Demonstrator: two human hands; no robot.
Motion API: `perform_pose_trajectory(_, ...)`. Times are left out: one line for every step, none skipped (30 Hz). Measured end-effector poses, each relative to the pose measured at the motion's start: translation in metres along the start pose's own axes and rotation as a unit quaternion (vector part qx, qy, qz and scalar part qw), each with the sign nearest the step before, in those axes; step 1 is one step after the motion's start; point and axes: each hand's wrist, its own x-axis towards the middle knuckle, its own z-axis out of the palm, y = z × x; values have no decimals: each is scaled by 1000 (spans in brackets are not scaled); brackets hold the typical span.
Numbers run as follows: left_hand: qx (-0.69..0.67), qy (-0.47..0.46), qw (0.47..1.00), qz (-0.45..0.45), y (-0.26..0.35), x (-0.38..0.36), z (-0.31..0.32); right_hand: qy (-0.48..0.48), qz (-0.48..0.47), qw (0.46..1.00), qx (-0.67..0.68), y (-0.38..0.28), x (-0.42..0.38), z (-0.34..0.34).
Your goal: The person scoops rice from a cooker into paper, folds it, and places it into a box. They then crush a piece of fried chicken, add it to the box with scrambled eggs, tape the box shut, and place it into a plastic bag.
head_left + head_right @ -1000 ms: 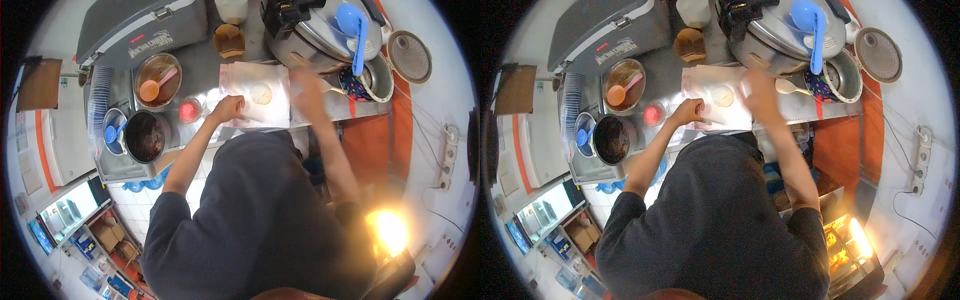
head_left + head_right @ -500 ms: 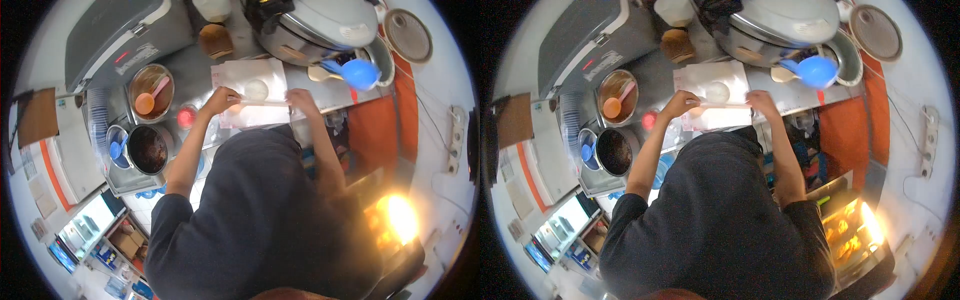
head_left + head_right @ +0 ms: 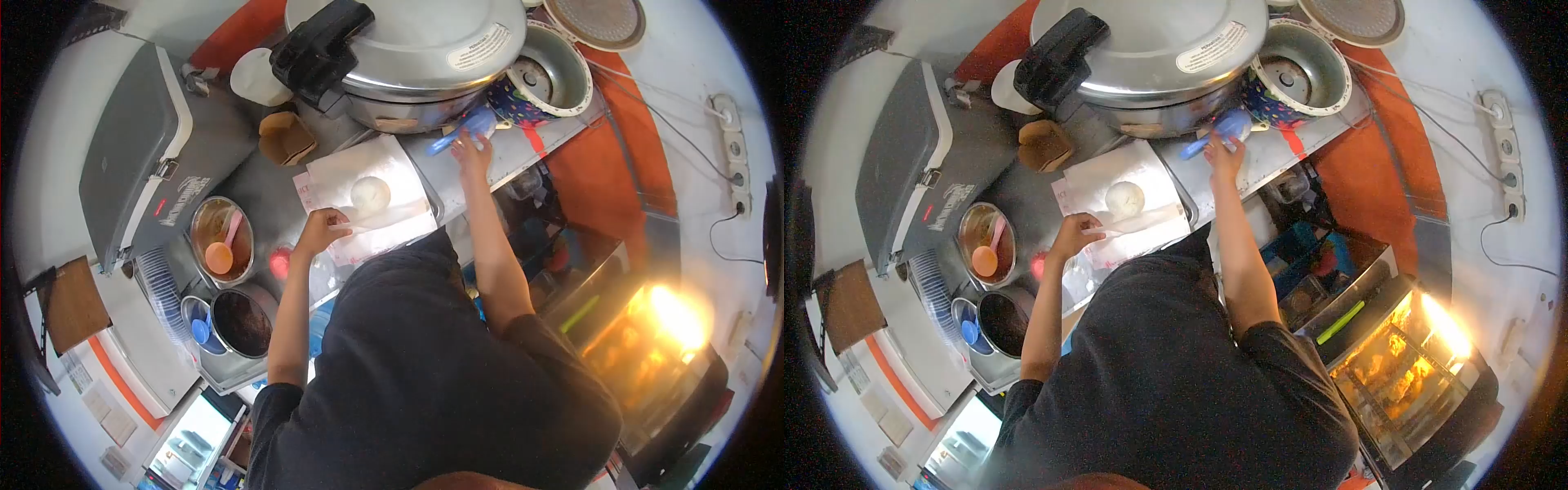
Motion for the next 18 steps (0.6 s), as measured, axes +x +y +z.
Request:
perform_pose_trajectory(-1,-5,1000,-5,-2,-1,0,54,-28,993,-106,32,35,-8)
perform_pose_trajectory(-1,-8,1000,-8,-2,1,-1,105,-56,971,-210,48,55,-10)
perform_pose_trajectory(-1,-9,1000,-6,0,2,-1,106,-57,970,-209,43,48,-3)
perform_pose_trajectory(3,-22,1000,-20,3,3,-2,145,-110,940,-289,38,39,7)
perform_pose_trajectory(9,-35,999,-35,7,2,-5,182,-159,899,-365,30,28,17)
perform_pose_trajectory(6,-32,999,-36,10,1,-5,179,-159,899,-367,34,28,14)
perform_pose_trajectory(10,-24,999,-24,14,1,-5,193,-185,903,-337,44,36,4)
perform_pose_trajectory(14,-14,1000,-11,16,2,-6,206,-210,906,-305,52,45,-3)
perform_pose_trajectory(10,-8,1000,-10,15,0,-6,195,-251,900,-300,55,43,-22)
perform_pose_trajectory(14,-13,999,-31,15,0,-6,181,-294,892,-293,51,31,-41)
perform_pose_trajectory(16,-17,998,-50,14,1,-6,154,-290,901,-285,23,1,-45)
perform_pose_trajectory(10,-7,999,-48,10,3,-7,125,-285,909,-277,-15,-36,-40)
perform_pose_trajectory(14,-2,1000,0,1,4,-7,81,-325,916,-220,-50,-68,-25)
perform_pose_trajectory(20,0,999,44,-6,2,-5,39,-358,919,-162,-86,-98,-4)
perform_pose_trajectory(16,2,999,38,-10,1,-2,8,-389,910,-141,-122,-119,25)
perform_pose_trajectory(30,35,996,74,-13,5,-1,-22,-415,902,-120,-152,-136,54)
perform_pose_trajectory(47,66,991,105,-18,6,-2,-72,-407,895,-165,-178,-143,76)
perform_pose_trajectory(58,66,990,107,-11,6,-5,-122,-394,886,-210,-201,-144,93)
